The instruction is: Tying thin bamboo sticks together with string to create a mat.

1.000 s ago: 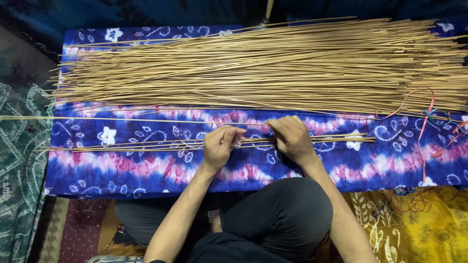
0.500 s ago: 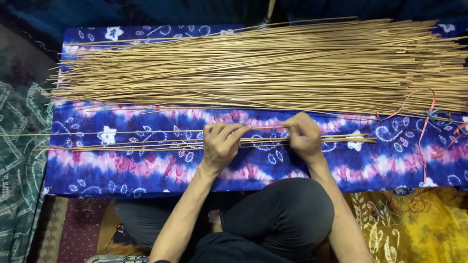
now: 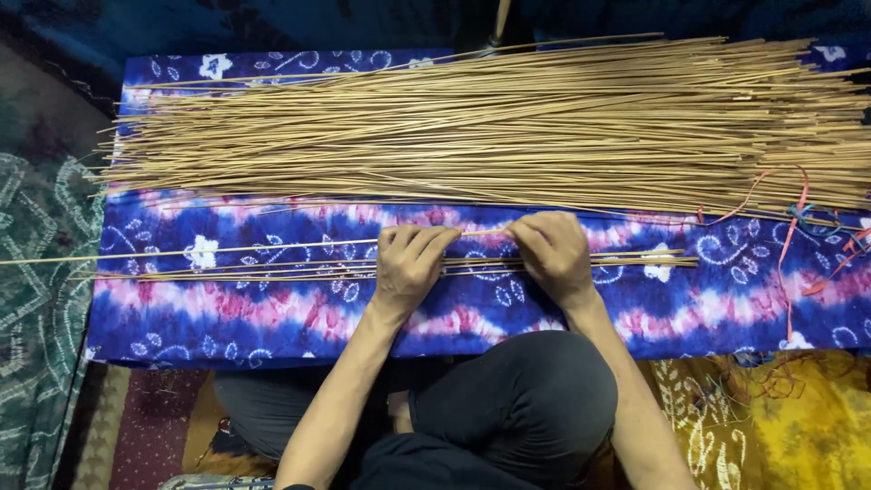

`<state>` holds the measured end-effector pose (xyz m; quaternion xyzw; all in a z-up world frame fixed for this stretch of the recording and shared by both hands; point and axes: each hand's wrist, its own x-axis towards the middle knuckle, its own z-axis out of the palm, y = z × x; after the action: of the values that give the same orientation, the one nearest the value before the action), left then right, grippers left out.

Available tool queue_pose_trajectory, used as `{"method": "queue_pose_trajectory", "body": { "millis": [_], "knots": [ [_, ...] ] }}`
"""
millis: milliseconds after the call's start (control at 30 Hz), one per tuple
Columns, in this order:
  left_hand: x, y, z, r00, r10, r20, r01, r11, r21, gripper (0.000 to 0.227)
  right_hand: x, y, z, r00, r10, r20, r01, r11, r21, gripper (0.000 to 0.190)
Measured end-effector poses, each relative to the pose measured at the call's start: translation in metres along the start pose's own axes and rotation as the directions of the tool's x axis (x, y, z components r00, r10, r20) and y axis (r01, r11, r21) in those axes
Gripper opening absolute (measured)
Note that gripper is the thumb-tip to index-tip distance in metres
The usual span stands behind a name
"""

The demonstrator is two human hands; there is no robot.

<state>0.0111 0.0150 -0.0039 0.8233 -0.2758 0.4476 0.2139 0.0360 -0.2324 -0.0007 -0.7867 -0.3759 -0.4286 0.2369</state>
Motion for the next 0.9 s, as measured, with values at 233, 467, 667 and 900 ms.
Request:
{"method": "queue_pose_trajectory", "body": {
  "millis": [233,467,667,900],
  "knots": [
    [-0.002,0.004,0.004,0.999,0.037,0.023,-0.037,0.999,0.006,0.024,0.007,-0.007,0.004,0.996,-0.085,-0.037,0.085,0.996,0.005,0.016],
    [-0.009,-0.015,0.005,1.000,0.000,-0.004,0.000,0.998,0.059,0.021,0.003,0.005,0.000,0.999,-0.043,-0.005,0.043,0.998,-0.052,0.012],
    [-0.003,0.001,0.010,0.999,0.034,0.042,-0.035,0.999,0.020,0.020,0.006,-0.008,0.009,0.992,-0.128,0.011,0.128,0.991,-0.036,0.014],
    [-0.005,-0.002,0.005,1.000,-0.004,0.019,0.004,1.000,0.000,0.021,-0.006,0.000,0.007,0.999,-0.036,0.018,0.038,0.988,-0.147,0.015]
  ]
}}
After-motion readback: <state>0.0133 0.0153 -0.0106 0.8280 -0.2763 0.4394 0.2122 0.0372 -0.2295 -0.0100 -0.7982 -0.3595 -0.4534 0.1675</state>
